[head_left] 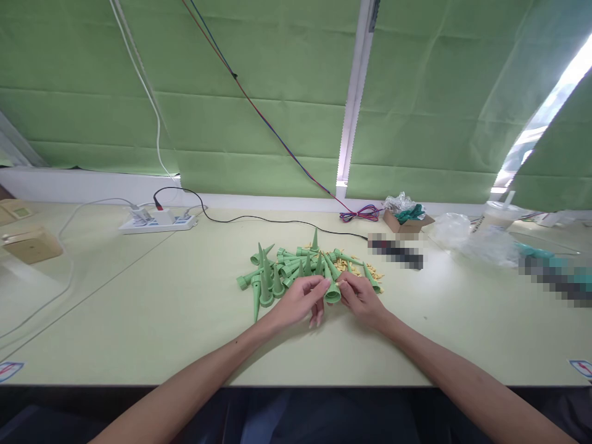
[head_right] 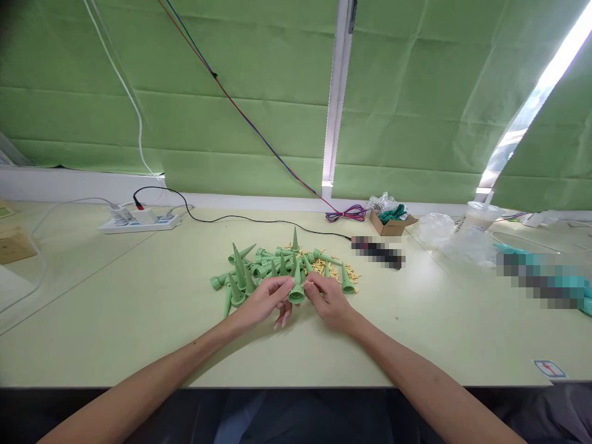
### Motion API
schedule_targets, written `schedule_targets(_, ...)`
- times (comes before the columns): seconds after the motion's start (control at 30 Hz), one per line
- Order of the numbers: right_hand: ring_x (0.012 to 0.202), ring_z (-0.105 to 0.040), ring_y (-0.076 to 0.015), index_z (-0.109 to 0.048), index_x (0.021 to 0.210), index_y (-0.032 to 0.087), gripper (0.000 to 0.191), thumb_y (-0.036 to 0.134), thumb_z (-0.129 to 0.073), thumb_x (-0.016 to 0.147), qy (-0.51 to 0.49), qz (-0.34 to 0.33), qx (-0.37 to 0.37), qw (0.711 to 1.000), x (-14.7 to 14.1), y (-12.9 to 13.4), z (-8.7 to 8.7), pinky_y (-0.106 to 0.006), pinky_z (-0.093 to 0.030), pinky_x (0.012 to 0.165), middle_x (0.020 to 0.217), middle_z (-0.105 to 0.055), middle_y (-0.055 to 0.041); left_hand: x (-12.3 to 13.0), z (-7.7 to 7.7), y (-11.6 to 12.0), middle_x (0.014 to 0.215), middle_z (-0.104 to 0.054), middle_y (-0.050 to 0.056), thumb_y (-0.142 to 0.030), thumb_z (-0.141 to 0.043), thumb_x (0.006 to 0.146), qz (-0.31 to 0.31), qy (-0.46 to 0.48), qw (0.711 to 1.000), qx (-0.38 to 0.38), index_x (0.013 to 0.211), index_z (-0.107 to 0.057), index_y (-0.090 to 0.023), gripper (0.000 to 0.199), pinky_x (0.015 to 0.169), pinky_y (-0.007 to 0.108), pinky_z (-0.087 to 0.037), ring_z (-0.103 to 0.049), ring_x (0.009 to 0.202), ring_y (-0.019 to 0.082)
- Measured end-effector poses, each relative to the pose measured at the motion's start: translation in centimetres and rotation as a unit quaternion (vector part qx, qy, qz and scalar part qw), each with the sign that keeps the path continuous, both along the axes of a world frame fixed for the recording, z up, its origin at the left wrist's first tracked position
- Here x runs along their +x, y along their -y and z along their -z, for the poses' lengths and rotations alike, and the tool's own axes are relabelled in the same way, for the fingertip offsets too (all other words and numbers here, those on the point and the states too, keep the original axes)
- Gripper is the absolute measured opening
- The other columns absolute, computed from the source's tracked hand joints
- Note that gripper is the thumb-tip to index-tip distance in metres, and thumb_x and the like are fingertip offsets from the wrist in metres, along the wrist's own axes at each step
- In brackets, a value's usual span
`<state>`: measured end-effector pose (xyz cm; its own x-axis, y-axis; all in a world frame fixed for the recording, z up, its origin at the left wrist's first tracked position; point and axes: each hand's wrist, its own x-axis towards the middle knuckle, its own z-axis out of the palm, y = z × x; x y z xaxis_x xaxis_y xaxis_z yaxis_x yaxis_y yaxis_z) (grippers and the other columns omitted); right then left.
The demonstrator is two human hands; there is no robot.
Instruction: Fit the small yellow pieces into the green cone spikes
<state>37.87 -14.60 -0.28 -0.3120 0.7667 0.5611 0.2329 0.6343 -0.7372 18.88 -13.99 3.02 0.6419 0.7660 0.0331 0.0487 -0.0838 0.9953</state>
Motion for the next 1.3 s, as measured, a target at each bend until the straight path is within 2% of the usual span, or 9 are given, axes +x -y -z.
schedule_targets(0.3,0.049,-0.035,-0.0116,-0.039,0.071,0.021,0.039,0.048,-0.037,0.101,0.022,-0.007,-0.029,0.999,0.1,0.0,0.0,-0.026,-0.028,0.051,0.054,-0.038,0.0051,-0.4,0.0,0.1,0.051,-0.055,-0.004,-0.052,-0.05,0.093,0.006,-0.011,0.999,0.033,0.079,-0.045,-0.019,0.036,0.041,0.019,-0.038,-0.052,0.04,0.01)
schedule_targets(0.57,0.049,-0.034,-0.0119,-0.033,0.066,0.022,0.042,0.046,-0.036,0.101,0.039,0.011,-0.033,0.999,-0.2,0.2,-0.5,-0.027,-0.027,0.051,0.053,-0.036,0.0047,-0.4,0.5,0.2,0.047,-0.052,-0.005,-0.048,-0.053,0.092,-0.029,-0.065,0.993,0.09,0.081,-0.046,-0.02,0.031,0.044,0.02,-0.036,-0.047,0.04,0.01)
schedule_targets(0.73,0.049,-0.031,-0.0113,-0.032,0.064,0.022,0.043,0.043,-0.035,0.101,0.05,0.02,-0.027,0.998,-0.2,0.2,-0.5,-0.027,-0.025,0.051,0.053,-0.035,0.0049,-0.2,0.6,0.4,0.046,-0.046,-0.007,-0.044,-0.054,0.091,-0.05,-0.088,0.986,0.13,0.078,-0.041,-0.021,0.03,0.044,0.021,-0.033,-0.043,0.041,0.01)
schedule_targets(1.07,0.048,-0.031,-0.0111,-0.032,0.062,0.021,0.045,0.042,-0.035,0.102,0.068,0.038,-0.006,0.997,-0.4,0.2,-0.7,-0.028,-0.025,0.05,0.051,-0.035,0.0043,-0.3,0.8,0.4,0.067,-0.041,-0.003,-0.039,-0.053,0.092,-0.092,-0.128,0.948,0.278,0.072,-0.038,-0.019,0.032,0.051,0.022,-0.032,-0.043,0.057,0.011)
schedule_targets(1.3,0.047,-0.03,-0.0105,-0.031,0.063,0.021,0.044,0.04,-0.034,0.102,0.076,0.045,0.01,0.996,-0.4,0.2,-0.6,-0.028,-0.025,0.051,0.052,-0.032,0.0049,-0.5,1.1,0.2,0.069,-0.043,-0.002,-0.04,-0.05,0.094,-0.098,-0.167,0.917,0.349,0.073,-0.038,-0.019,0.032,0.055,0.023,-0.032,-0.041,0.061,0.012)
